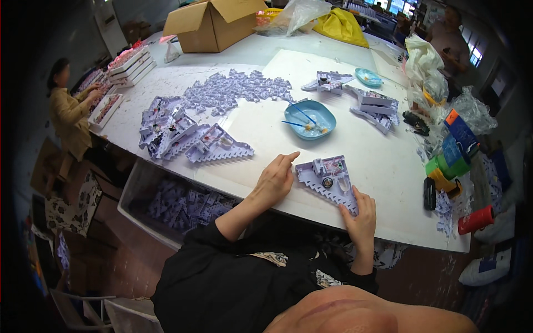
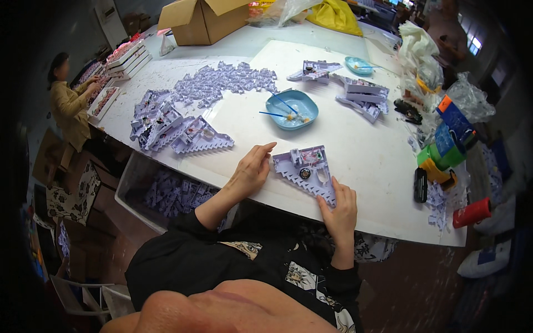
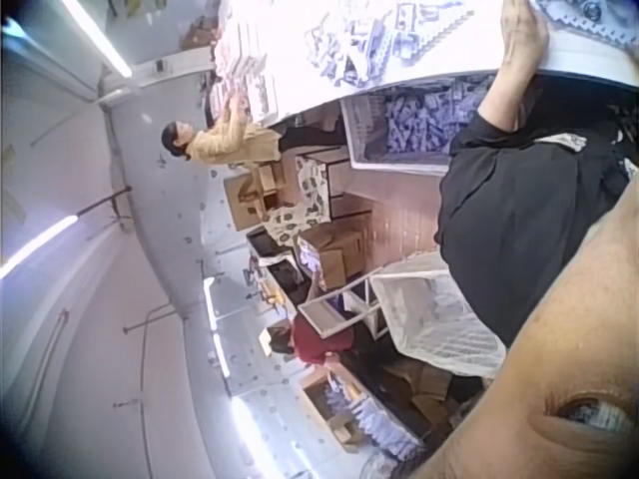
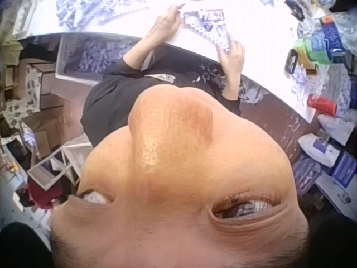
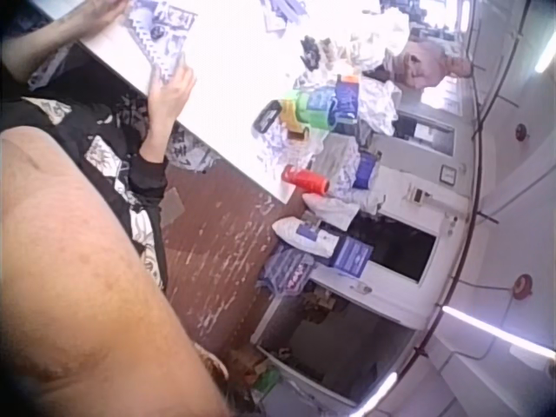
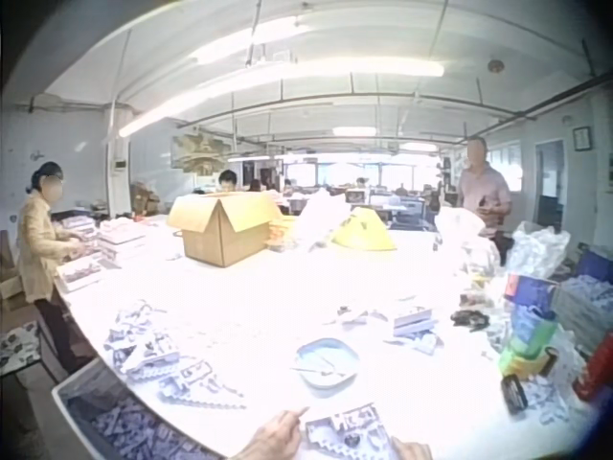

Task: The person assembles small plastic housing components by hand, taking plastic shells from a component bin and fitting them together.

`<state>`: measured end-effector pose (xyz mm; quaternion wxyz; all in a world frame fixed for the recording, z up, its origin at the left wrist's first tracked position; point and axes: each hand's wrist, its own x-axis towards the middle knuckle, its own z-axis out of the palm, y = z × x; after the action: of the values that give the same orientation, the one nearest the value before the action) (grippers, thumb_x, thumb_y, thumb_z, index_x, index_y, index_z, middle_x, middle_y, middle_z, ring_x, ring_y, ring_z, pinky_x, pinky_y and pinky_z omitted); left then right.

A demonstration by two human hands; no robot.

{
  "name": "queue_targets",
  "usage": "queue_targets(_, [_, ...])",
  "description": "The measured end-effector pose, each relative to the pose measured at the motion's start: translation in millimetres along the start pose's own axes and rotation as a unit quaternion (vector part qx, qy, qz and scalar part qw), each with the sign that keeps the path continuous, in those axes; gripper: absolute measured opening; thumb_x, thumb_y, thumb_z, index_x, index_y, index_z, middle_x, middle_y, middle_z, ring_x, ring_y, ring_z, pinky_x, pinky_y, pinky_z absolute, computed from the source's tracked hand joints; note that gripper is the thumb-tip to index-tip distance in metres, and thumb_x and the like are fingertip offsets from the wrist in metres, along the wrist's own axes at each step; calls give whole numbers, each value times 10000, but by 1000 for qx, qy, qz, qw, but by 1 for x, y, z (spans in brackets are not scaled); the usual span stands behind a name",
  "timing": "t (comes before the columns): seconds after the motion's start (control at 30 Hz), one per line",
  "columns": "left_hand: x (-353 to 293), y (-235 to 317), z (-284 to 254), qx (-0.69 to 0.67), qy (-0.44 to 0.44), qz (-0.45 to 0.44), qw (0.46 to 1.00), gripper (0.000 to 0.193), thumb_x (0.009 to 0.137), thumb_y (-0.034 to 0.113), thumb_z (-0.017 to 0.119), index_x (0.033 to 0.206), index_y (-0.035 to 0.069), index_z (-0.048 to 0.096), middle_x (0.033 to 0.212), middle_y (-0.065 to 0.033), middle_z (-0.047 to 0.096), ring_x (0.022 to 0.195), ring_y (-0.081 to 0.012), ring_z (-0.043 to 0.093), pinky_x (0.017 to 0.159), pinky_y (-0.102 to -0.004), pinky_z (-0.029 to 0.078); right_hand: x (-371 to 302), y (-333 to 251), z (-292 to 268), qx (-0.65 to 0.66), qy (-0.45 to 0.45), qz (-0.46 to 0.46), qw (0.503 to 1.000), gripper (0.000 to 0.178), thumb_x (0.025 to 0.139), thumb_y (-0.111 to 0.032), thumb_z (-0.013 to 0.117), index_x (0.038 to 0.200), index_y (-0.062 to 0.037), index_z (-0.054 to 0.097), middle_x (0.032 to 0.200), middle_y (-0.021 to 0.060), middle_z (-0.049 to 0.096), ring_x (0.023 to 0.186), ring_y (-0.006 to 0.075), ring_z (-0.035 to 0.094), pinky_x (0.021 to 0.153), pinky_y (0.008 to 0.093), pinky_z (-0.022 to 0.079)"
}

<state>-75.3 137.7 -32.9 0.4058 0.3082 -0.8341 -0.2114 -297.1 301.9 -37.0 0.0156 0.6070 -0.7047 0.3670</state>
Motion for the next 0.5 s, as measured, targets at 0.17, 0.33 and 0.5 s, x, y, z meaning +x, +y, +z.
queue_targets(0.17, [3, 3, 0, -1, -14, -4, 1000, 475, 888, -76, 544, 1350, 35, 521, 1039, -181, 614, 921, -318, 656, 816, -388, 536, -1, 1, -1, -5, 7, 4, 1000, 557, 823, -202, 760, 1310, 9, 590, 1110, 136, 617, 1023, 311, 563, 904, 398, 474])
queue_targets(0.33, [7, 0, 6, -7, -16, 0, 1000, 504, 872, -93, 531, 1357, 44, 517, 1094, -206, 605, 999, -331, 633, 880, -415, 522, 1, 8, -1, -2, 18, -2, 1000, 578, 815, -225, 757, 1318, -6, 576, 1121, 152, 620, 1030, 329, 563, 905, 416, 472])
queue_targets(0.5, [3, -1, 2, 5, -44, -56, 997, 481, 930, -83, 505, 1393, 47, 505, 1188, -187, 610, 1049, -253, 634, 917, -361, 534, 3, 6, 2, 28, 11, 7, 1000, 576, 828, -268, 738, 1321, -19, 575, 1124, 140, 619, 1025, 309, 564, 914, 399, 483])
